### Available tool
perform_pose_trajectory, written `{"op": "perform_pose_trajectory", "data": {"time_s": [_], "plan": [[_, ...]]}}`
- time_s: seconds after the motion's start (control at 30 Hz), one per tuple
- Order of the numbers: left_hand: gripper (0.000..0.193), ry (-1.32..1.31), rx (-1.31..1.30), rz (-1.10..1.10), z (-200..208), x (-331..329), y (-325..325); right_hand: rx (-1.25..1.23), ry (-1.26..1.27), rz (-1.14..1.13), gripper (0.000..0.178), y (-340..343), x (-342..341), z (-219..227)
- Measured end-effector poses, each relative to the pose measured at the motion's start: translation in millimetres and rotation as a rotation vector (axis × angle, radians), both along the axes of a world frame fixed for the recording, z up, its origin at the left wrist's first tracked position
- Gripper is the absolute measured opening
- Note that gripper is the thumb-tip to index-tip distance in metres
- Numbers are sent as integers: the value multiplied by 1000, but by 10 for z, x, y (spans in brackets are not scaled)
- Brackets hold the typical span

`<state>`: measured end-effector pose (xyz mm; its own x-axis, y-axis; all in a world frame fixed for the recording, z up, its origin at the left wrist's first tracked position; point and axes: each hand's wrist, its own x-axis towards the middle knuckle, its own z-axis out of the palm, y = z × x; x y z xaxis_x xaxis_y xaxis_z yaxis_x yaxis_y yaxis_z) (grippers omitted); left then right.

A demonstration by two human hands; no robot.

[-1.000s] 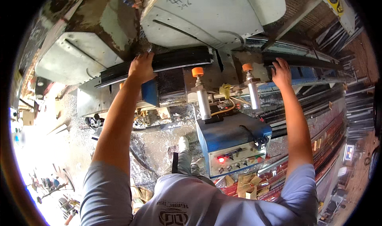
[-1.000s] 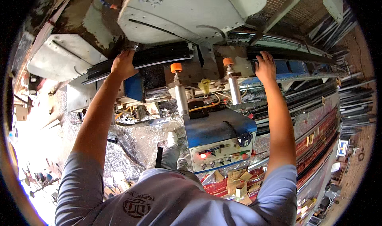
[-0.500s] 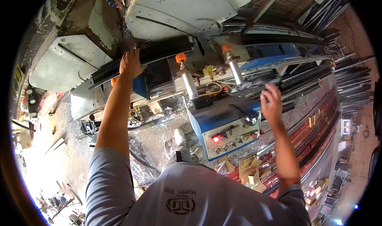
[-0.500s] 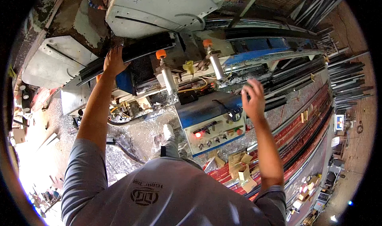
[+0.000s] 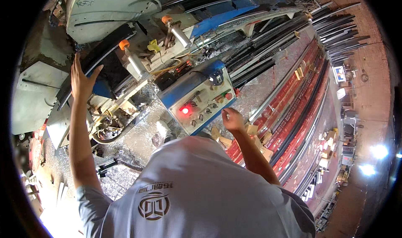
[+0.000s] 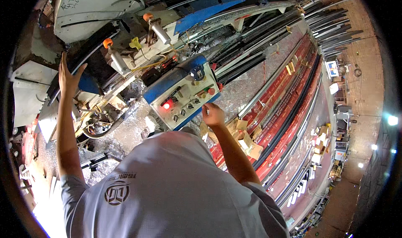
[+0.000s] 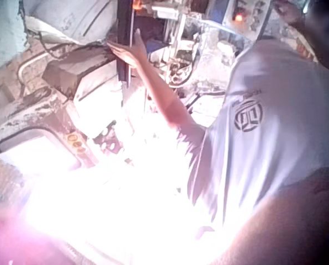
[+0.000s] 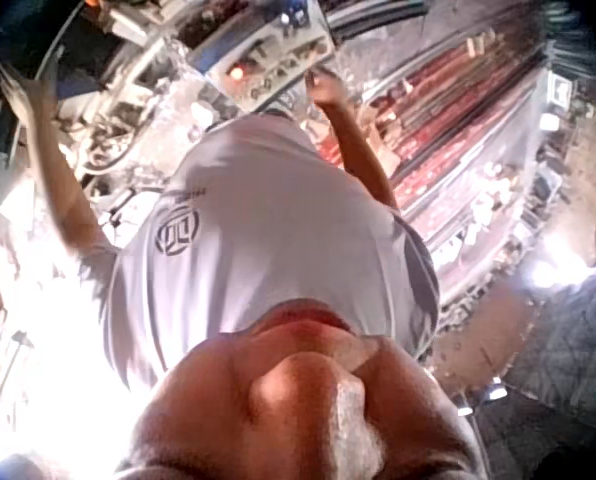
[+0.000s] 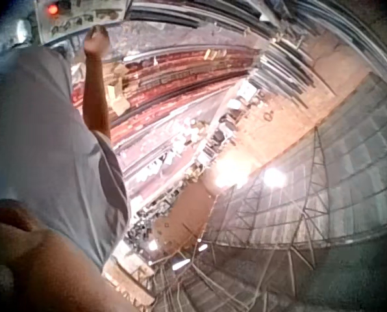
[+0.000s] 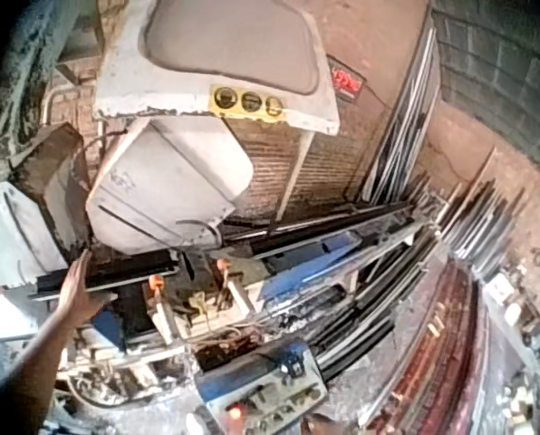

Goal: The person operates a metal cutting saw to cut several long metal profiles. They load the profiles into the machine, operate the controls to cut them, and then remove the cut pieces. The person also uses a tape measure to measure the profiles before cutting.

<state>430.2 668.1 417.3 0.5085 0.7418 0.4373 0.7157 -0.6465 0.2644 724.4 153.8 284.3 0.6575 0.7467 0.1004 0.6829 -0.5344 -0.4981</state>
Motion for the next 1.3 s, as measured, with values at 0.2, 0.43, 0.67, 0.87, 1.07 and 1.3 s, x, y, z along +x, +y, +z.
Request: {"op": "perform_pose_trajectory", "data": {"time_s": [0.2, 0.43, 0.67, 0.87, 1.07, 1.3], "plan": [[72, -101, -253, -57, -919, -512, -1704, -190, -104, 107, 35, 286, -157, -553], [71, 618, -1231, 101, -2310, -1653, -4159, -373, 102, 83, 60, 288, 84, -1201], [63, 316, -1352, 450, -2987, -2557, -5964, -337, 291, 287, 51, 303, -152, -1242], [67, 207, -1389, 412, -2941, -2398, -6027, -350, 163, 305, 44, 409, -242, -1267], [59, 69, -1318, 455, -2735, -2206, -5537, -380, 238, 280, 43, 441, -348, -1059], [65, 2, -1271, 538, -2393, -2743, -5180, -318, 426, 264, 35, 412, -86, -1563]]}}
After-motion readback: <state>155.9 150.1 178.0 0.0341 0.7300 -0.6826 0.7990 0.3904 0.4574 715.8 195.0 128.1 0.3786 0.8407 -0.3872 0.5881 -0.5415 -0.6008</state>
